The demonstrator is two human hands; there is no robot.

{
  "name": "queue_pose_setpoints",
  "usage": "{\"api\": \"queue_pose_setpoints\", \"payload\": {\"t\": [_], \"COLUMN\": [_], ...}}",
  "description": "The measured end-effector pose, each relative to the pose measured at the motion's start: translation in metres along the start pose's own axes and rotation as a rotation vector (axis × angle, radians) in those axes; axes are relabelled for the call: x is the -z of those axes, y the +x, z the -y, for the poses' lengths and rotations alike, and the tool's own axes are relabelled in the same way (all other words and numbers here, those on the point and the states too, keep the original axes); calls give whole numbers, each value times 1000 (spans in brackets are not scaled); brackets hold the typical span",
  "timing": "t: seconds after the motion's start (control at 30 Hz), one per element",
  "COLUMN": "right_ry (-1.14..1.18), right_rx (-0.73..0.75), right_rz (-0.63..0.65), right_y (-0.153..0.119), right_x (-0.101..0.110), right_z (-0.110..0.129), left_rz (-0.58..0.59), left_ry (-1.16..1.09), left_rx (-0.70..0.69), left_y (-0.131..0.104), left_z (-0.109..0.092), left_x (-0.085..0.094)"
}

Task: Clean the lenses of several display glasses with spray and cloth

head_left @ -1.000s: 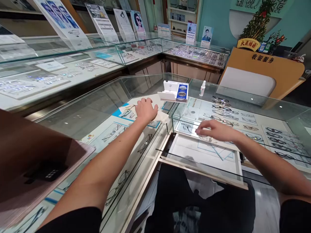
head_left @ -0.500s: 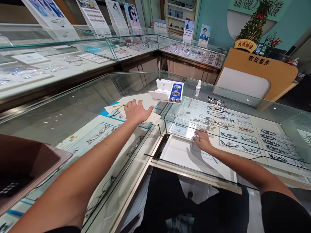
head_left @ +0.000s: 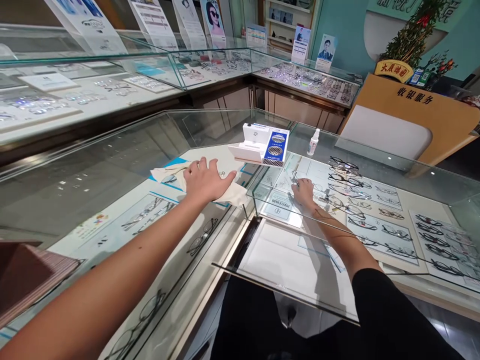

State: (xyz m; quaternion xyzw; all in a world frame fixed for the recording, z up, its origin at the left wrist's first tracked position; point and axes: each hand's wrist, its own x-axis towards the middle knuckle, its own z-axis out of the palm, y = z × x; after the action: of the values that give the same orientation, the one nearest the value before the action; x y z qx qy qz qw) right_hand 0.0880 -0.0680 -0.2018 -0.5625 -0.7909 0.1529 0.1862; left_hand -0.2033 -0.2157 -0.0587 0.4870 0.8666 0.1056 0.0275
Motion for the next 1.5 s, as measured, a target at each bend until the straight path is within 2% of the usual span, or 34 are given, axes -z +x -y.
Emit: {"api": "queue_pose_setpoints", "payload": {"t": [0.13, 0.3, 0.4, 0.53, 0.63, 0.7, 0.83, 0.93, 1.03, 1.07, 1.1, 1.17, 1.23, 1.3, 1.5], "right_ry": [-26, -46, -47, -35, -11, 16, 112, 186, 191, 177, 106, -66, -239, -314, -338], "right_rx": [-12, -27, -44, -67, -52, 6, 217, 365, 402, 412, 406, 308, 211, 154, 98], "right_rz": [32, 60, 74, 92, 117, 180, 443, 648, 696, 693, 609, 308, 117, 78, 119], "right_y": [20, 31, 32, 23, -2, -32, -109, -160, -180, -179, -174, -157, -138, -124, -105], "right_x": [-10, -18, -18, -7, 6, 15, 42, 78, 135, 157, 178, 216, 239, 247, 235], "right_z": [0, 6, 12, 22, 35, 46, 66, 74, 72, 68, 62, 47, 30, 13, -12], "left_rz": [7, 11, 17, 27, 25, 18, 5, 1, 20, 26, 31, 38, 42, 42, 56], "left_ry": [-2, 6, 4, 2, -6, -19, -57, -52, -15, -7, -4, 0, 4, 4, -1], "left_rx": [18, 23, 27, 37, 33, 22, -7, -29, -27, -26, -27, -31, -27, -24, -37], "left_y": [-1, -2, -2, -2, -1, 0, 2, 2, 0, 0, -1, -2, -4, -5, -5], "left_z": [0, 0, -1, -2, -2, 0, 3, 2, -2, -3, -5, -7, -9, -10, -11], "left_x": [2, 4, 6, 7, 7, 6, 4, 6, 10, 11, 13, 15, 16, 17, 18]}}
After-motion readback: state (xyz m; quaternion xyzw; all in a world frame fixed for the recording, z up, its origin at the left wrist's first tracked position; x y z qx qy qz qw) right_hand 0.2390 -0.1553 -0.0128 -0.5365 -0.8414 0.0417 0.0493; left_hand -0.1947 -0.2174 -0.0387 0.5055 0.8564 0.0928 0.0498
